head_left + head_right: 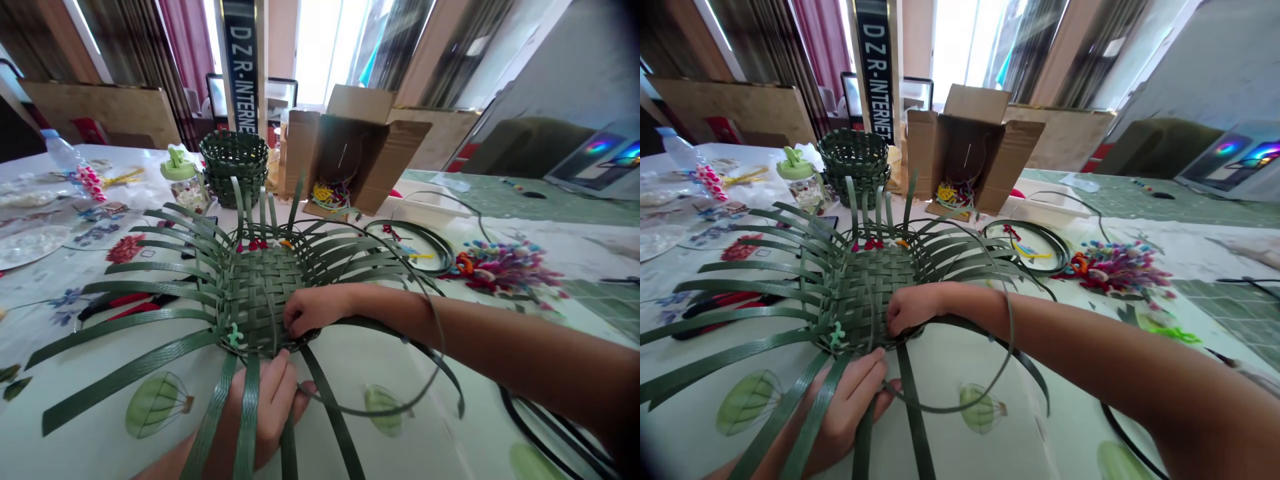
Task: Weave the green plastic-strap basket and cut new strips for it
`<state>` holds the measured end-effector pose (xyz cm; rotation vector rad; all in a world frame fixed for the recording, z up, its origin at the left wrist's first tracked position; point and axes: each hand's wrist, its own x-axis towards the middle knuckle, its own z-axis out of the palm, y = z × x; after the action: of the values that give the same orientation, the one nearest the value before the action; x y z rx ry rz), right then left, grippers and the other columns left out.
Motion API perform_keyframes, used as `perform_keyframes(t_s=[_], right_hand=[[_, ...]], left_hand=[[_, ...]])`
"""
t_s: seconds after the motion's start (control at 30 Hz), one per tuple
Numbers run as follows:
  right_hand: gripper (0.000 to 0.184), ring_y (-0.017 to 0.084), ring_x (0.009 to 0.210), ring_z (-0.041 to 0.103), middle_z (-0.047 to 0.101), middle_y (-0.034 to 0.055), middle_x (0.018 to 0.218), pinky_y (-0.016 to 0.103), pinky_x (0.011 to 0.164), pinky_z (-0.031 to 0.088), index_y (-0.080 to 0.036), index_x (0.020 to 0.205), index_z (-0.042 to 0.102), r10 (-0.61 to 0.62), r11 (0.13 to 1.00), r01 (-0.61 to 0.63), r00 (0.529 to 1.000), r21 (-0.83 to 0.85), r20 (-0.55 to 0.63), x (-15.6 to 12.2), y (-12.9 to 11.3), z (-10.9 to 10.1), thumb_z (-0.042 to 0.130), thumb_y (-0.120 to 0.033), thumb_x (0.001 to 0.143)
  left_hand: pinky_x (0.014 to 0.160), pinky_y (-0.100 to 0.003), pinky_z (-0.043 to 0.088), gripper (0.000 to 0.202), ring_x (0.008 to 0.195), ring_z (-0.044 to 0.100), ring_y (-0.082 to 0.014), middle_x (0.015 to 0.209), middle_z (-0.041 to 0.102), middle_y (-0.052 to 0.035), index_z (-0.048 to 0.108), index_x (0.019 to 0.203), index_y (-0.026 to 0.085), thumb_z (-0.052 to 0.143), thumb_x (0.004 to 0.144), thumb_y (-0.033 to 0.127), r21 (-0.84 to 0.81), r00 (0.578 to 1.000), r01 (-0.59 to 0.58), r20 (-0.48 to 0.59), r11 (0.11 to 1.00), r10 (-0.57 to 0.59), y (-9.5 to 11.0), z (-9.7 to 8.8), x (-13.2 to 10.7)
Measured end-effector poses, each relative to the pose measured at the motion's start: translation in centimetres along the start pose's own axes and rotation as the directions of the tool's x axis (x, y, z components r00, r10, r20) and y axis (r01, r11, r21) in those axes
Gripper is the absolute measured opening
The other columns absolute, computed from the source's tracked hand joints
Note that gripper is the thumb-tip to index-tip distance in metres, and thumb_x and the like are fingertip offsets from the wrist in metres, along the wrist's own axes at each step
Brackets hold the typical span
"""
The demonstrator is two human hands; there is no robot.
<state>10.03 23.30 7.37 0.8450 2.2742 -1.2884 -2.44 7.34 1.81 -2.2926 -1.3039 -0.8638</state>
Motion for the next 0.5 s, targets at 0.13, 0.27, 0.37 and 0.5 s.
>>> perform_keyframes(t_s=[0.13, 0.27, 0.37, 0.5], right_hand=[[0.012, 0.007, 0.054, 0.043, 0.049, -0.0053, 0.059, 0.021, 0.054, 0.036, -0.013, 0.069, 0.057, 0.118, 0.958, -0.14, 0.988, 0.25, 0.102, 0.32, 0.08, -0.46, 0.054, -0.018, 0.08], [0.019, 0.007, 0.049, 0.037, 0.044, -0.0069, 0.052, 0.021, 0.05, 0.03, -0.014, 0.066, 0.053, 0.119, 0.952, -0.154, 0.982, 0.264, 0.144, 0.35, 0.01, -0.45, 0.053, -0.02, 0.084], [0.024, 0.007, 0.045, 0.032, 0.042, -0.0076, 0.046, 0.022, 0.047, 0.024, -0.015, 0.064, 0.05, 0.085, 0.95, -0.151, 0.967, 0.274, 0.239, 0.37, 0.05, -0.49, 0.051, -0.023, 0.086], [0.025, 0.006, 0.045, 0.034, 0.044, -0.0064, 0.049, 0.022, 0.047, 0.024, -0.014, 0.068, 0.054, 0.094, 0.933, -0.188, 0.95, 0.308, 0.298, 0.7, 0.25, -0.79, 0.048, -0.026, 0.089]], left_hand=[[0.061, -0.032, 0.057, 0.016, 0.072, 0.068, -0.0201, 0.098, 0.07, -0.0084, 0.067, 0.091, 0.015, 0.058, 0.081, 0.023, -0.002, 0.999, 0.014, -0.031, 1.0, -0.014, 0.01, -0.02, -0.14], [0.059, -0.032, 0.058, 0.015, 0.07, 0.068, -0.0209, 0.097, 0.071, -0.0049, 0.069, 0.089, 0.023, 0.063, 0.075, 0.024, 0.037, 0.999, 0.03, -0.018, 0.999, -0.029, 0.14, 0.15, -0.28], [0.053, -0.032, 0.059, 0.012, 0.067, 0.069, -0.0219, 0.092, 0.073, -0.0028, 0.073, 0.08, 0.027, 0.063, 0.074, 0.025, 0.057, 0.999, 0.044, -0.012, 0.997, -0.044, 0.22, 0.23, -0.19], [0.049, -0.029, 0.06, 0.015, 0.066, 0.069, -0.0203, 0.091, 0.073, -0.0003, 0.074, 0.076, 0.029, 0.06, 0.076, 0.026, 0.055, 0.999, 0.052, -0.005, 0.997, -0.052, 0.14, 0.01, 0.09]])
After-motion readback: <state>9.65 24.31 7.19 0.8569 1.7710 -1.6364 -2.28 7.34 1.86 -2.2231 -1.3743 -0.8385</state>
